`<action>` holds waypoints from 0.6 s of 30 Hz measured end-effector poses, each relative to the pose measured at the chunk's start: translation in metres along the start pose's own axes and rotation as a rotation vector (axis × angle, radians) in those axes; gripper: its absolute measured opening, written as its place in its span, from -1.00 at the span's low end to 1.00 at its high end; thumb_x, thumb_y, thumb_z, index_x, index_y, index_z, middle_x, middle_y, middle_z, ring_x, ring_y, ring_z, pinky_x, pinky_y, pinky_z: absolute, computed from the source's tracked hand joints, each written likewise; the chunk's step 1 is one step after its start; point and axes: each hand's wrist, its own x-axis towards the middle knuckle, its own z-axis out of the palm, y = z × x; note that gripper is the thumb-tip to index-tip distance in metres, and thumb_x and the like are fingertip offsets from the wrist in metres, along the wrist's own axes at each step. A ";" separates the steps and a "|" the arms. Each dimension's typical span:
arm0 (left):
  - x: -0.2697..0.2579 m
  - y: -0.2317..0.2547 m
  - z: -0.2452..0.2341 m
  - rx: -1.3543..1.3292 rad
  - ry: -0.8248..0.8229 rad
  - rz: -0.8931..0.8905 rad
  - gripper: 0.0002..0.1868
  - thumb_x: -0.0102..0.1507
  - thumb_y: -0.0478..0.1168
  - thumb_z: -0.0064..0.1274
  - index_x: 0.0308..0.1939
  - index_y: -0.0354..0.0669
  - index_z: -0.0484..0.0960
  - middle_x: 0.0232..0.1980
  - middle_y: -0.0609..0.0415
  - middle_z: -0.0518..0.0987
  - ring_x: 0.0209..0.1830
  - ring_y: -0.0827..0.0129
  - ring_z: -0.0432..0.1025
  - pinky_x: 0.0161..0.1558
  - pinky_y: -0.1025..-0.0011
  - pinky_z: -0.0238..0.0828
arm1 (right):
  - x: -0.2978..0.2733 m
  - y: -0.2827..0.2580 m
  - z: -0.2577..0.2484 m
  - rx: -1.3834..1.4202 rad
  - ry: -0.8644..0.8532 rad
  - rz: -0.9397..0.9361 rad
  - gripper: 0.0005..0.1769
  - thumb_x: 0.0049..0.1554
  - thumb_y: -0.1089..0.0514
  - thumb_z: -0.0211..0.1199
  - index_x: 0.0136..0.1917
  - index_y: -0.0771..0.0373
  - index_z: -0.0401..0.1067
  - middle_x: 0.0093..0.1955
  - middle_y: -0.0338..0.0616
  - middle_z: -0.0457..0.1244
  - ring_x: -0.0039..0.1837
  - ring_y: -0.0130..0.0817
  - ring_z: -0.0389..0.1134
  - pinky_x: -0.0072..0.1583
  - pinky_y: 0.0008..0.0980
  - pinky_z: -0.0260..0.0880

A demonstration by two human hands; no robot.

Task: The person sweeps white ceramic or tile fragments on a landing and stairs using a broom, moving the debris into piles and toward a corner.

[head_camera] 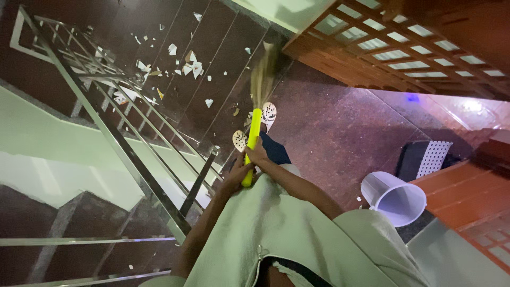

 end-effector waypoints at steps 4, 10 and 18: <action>0.022 0.012 0.003 -0.059 0.000 -0.076 -0.14 0.29 -0.30 0.05 0.60 0.16 0.00 -0.25 0.01 0.52 -0.53 0.36 0.42 -0.54 0.37 0.44 | 0.024 -0.008 -0.008 -0.058 0.001 0.106 -0.03 0.07 -0.07 0.26 0.57 0.23 -0.15 0.29 0.25 0.26 0.26 0.13 0.39 0.25 -0.06 0.45; 0.074 -0.008 0.020 -0.034 0.051 0.037 -0.26 0.33 -0.30 0.08 0.55 0.00 0.12 -0.14 -0.01 0.54 -0.43 0.37 0.46 -0.47 0.37 0.51 | 0.058 -0.018 -0.037 -0.312 -0.097 -0.162 -0.09 0.07 -0.11 0.41 0.47 0.31 0.04 0.35 0.28 0.26 0.35 0.16 0.35 0.33 -0.02 0.37; 0.064 -0.010 0.042 -0.248 0.001 0.223 -0.20 0.31 -0.43 -0.02 0.56 0.04 -0.03 0.19 0.01 0.50 -0.08 0.37 0.60 -0.14 0.37 0.66 | 0.041 -0.018 -0.049 -0.216 -0.122 -0.189 0.14 0.01 -0.03 0.34 0.63 0.31 -0.25 0.36 0.39 0.19 0.36 0.23 0.30 0.36 -0.01 0.30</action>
